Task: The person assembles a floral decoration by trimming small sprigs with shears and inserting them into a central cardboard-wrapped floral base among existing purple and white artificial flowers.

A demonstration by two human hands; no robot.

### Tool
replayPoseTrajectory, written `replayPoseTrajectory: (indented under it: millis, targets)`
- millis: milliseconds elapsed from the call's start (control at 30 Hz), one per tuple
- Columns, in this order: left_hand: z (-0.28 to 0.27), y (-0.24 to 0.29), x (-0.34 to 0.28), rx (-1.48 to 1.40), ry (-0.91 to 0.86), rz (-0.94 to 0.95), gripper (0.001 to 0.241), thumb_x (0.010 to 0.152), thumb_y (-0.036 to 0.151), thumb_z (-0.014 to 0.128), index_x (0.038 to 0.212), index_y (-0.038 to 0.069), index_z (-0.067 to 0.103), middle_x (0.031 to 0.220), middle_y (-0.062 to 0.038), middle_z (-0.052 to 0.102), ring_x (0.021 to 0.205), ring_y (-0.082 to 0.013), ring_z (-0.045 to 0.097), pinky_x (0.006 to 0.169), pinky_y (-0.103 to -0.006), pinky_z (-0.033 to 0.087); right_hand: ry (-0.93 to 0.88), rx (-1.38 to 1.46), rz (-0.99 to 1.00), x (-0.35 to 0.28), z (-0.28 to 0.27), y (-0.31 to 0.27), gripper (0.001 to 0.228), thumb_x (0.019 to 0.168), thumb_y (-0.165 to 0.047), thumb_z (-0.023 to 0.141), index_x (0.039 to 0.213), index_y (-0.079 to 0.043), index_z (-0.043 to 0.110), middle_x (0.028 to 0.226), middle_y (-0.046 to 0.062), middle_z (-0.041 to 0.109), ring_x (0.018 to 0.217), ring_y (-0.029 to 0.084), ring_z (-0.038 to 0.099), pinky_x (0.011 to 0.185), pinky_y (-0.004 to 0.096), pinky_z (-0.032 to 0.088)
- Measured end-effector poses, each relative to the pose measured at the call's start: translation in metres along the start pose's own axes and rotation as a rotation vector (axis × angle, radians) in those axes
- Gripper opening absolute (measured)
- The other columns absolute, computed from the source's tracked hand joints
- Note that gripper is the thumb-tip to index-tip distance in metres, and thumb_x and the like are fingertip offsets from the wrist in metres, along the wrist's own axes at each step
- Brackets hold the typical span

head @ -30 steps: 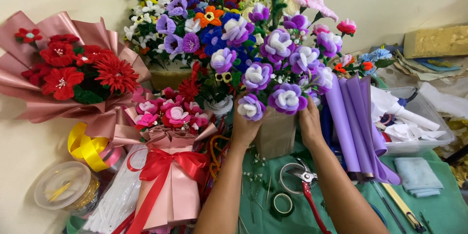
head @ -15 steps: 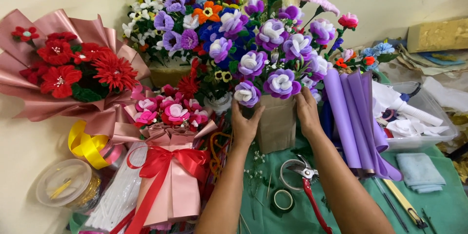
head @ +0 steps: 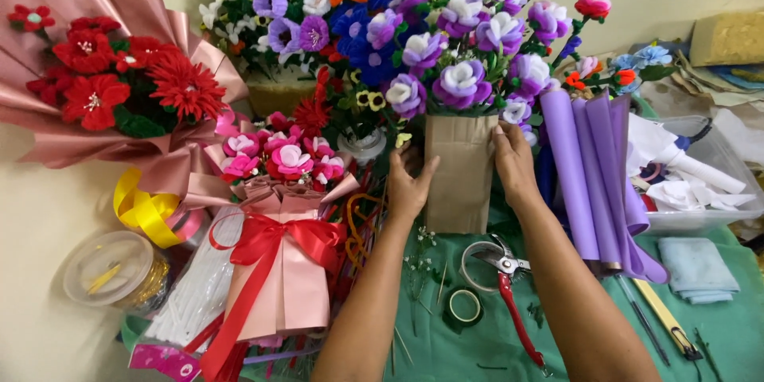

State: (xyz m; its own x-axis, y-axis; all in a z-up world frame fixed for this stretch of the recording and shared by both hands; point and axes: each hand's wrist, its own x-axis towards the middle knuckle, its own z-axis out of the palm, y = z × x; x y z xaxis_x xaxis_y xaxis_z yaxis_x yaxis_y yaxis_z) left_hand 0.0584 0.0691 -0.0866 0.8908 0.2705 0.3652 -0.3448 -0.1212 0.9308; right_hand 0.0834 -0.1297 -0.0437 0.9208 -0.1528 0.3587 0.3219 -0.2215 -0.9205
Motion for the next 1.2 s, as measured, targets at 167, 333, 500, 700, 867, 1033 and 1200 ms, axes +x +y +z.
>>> replayPoseTrajectory:
  millis: [167,333,500,700,867,1033,1200]
  targets:
    - [-0.025,0.025,-0.041,0.193,0.019,0.067,0.058,0.099,0.032,0.069,0.139,-0.002,0.046,0.129,-0.03,0.059,0.122,-0.046,0.062,0.095,-0.054,0.057,-0.021,0.012,0.028,-0.011,-0.004,-0.01,0.047,0.11,-0.034,0.046,0.143,-0.002,0.056,0.13,0.033,0.061,0.128,0.05,0.055,0.098,0.06,0.049]
    - [-0.057,0.025,-0.108,0.76,-0.187,0.01,0.04,0.096,0.041,0.069,0.117,0.008,0.06,0.108,-0.013,0.063,0.102,-0.033,0.069,0.077,-0.0462,0.061,-0.076,0.022,0.05,-0.026,-0.016,-0.017,0.052,0.111,-0.035,0.044,0.149,0.001,0.048,0.141,0.034,0.052,0.136,0.051,0.047,0.104,0.062,0.046]
    - [-0.06,-0.012,-0.148,1.129,-0.398,-0.168,0.052,0.098,0.042,0.071,0.128,0.001,0.059,0.126,-0.022,0.059,0.112,-0.0362,0.061,0.086,-0.0472,0.058,-0.021,-0.011,0.104,-0.05,-0.024,-0.005,0.048,0.102,-0.038,0.047,0.141,-0.012,0.054,0.142,0.011,0.056,0.127,0.025,0.057,0.093,0.04,0.052]
    - [-0.061,-0.016,-0.154,1.139,-0.483,-0.189,0.023,0.102,0.01,0.054,0.121,0.0,0.061,0.115,-0.023,0.065,0.095,-0.0354,0.068,0.08,-0.05,0.058,-0.055,0.062,0.169,-0.096,-0.031,-0.007,0.047,0.1,-0.029,0.051,0.143,-0.009,0.051,0.148,0.012,0.055,0.133,0.031,0.057,0.101,0.041,0.05]
    - [-0.081,0.019,-0.155,0.898,-0.389,-0.371,0.029,0.099,0.021,0.064,0.125,0.01,0.059,0.117,-0.01,0.069,0.095,-0.0261,0.073,0.075,-0.0389,0.064,-0.05,0.083,0.177,-0.128,-0.044,-0.008,0.042,0.1,-0.021,0.053,0.14,-0.008,0.056,0.141,0.007,0.061,0.123,0.024,0.063,0.098,0.038,0.05]
    - [-0.108,0.026,-0.166,0.654,-0.275,-0.395,0.023,0.097,0.019,0.065,0.118,0.014,0.059,0.1,-0.004,0.072,0.085,-0.0206,0.07,0.076,-0.0339,0.059,-0.119,0.073,0.17,-0.156,-0.056,-0.009,0.043,0.098,-0.021,0.054,0.138,-0.005,0.057,0.139,0.01,0.064,0.124,0.026,0.064,0.103,0.037,0.049]
    - [-0.112,0.021,-0.172,0.386,-0.153,-0.156,0.018,0.093,0.014,0.065,0.109,0.01,0.058,0.094,-0.009,0.076,0.077,-0.0214,0.074,0.069,-0.0361,0.062,-0.211,-0.026,0.269,-0.178,-0.056,-0.021,0.044,0.096,-0.025,0.057,0.136,-0.007,0.063,0.129,0.009,0.071,0.122,0.02,0.065,0.104,0.034,0.05]
